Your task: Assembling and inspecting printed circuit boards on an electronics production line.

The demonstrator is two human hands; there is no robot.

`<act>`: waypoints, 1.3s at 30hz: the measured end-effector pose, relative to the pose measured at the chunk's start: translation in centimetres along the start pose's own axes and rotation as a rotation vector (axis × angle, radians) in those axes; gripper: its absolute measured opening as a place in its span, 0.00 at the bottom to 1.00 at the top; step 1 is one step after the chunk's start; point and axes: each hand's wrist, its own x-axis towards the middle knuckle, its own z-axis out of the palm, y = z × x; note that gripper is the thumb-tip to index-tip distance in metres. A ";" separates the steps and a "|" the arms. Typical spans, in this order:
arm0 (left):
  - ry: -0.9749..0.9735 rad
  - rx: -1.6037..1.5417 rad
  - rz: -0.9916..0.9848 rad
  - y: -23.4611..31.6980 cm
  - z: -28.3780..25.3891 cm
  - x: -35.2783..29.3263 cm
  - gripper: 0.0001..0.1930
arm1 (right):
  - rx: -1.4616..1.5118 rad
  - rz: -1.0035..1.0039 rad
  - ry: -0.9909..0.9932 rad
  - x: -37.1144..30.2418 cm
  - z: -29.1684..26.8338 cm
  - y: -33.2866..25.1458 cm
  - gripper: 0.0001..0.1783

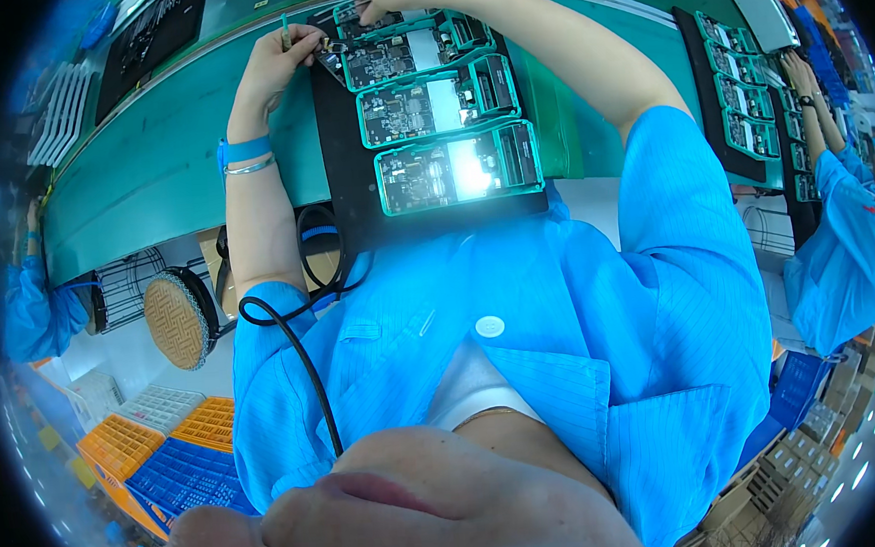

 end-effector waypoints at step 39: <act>-0.119 -0.150 0.004 2.1 0.7 -1.9 0.08 | 0.285 0.051 0.033 -4.5 0.9 -3.6 0.17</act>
